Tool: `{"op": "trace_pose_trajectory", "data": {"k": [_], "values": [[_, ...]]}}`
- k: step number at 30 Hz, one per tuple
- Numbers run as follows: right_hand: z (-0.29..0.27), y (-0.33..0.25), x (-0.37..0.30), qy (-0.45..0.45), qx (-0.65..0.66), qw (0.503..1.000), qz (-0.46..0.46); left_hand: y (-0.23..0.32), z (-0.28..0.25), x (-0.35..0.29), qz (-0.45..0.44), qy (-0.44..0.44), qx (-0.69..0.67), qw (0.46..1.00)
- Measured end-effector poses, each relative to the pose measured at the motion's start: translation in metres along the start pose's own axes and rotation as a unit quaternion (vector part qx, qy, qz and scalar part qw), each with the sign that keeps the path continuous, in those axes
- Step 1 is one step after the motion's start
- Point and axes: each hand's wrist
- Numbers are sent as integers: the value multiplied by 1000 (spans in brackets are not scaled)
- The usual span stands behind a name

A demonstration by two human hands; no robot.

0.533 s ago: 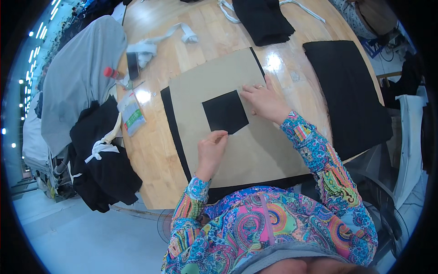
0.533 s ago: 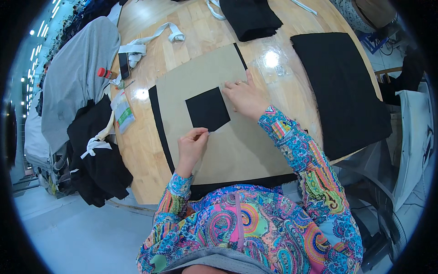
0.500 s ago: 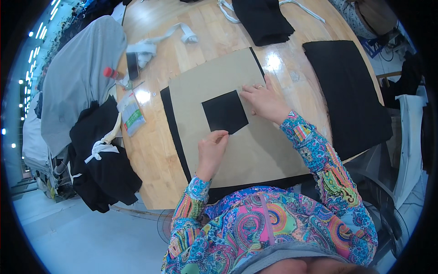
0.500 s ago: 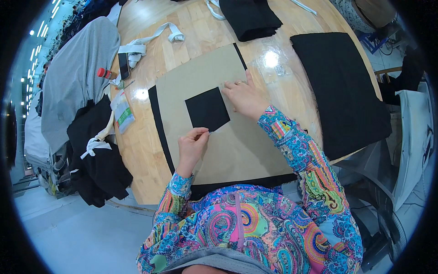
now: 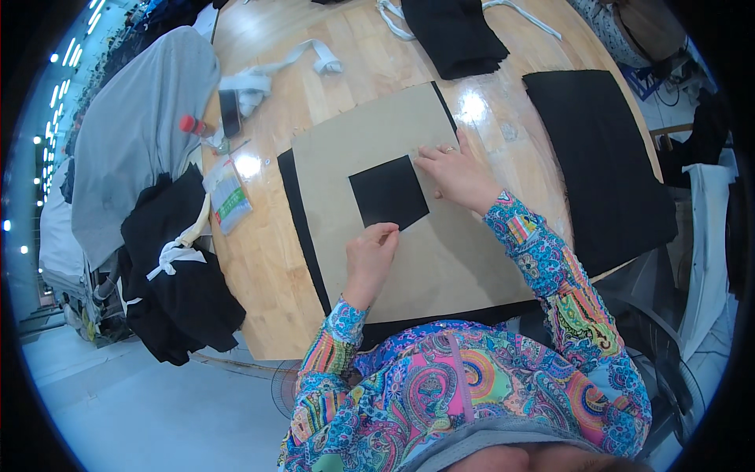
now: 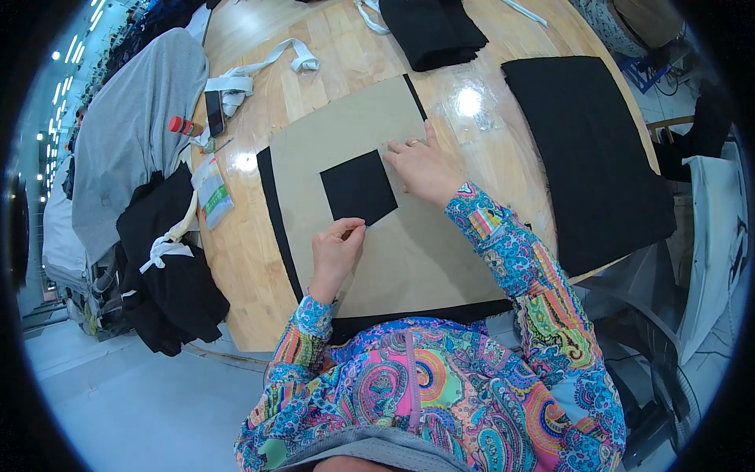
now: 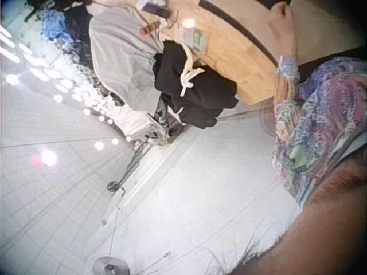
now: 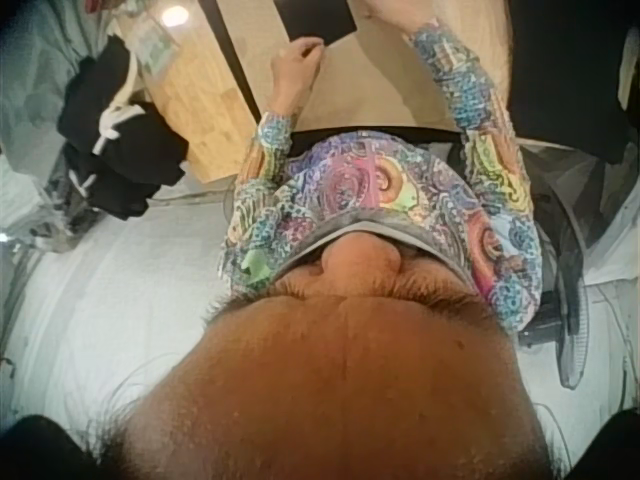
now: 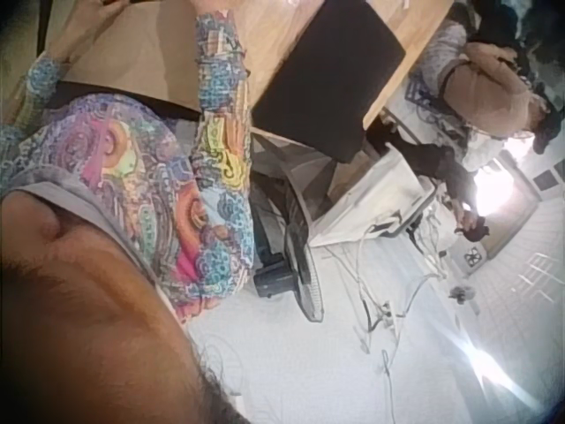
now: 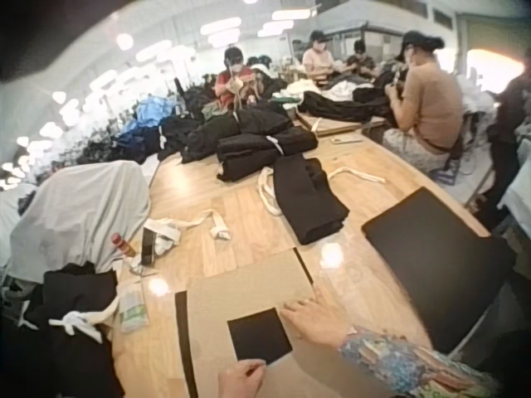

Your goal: The person uses a cardboard template and a blue marking tool to trace shapes onto a stack of black fabric. They repeatedly align the template, trace the outline, and move the template to a new position on the fabric stack.

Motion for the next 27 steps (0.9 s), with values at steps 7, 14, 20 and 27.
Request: {"op": "trace_pose_trajectory", "data": {"k": [7, 14, 20, 27], "values": [[-1, -1, -2, 11, 2, 1000, -4, -18, -16, 0, -3, 53, 56, 997], [2, 0, -1, 13, -4, 1000, -9, -31, -31, 0, -13, 82, 62, 995], [1, 0, -2, 10, -9, 1000, -5, -26, -27, 0, -19, 66, -19, 997], [3, 1, 0, 23, -8, 1000, -7, 13, 19, 9, 42, 15, -105, 993]]}}
Point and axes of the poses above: each hand's wrist, its own x-axis towards the middle knuckle, its own z-axis out of the palm, y = z × x, and after that the axes turned 6 degrees about x, right-handed
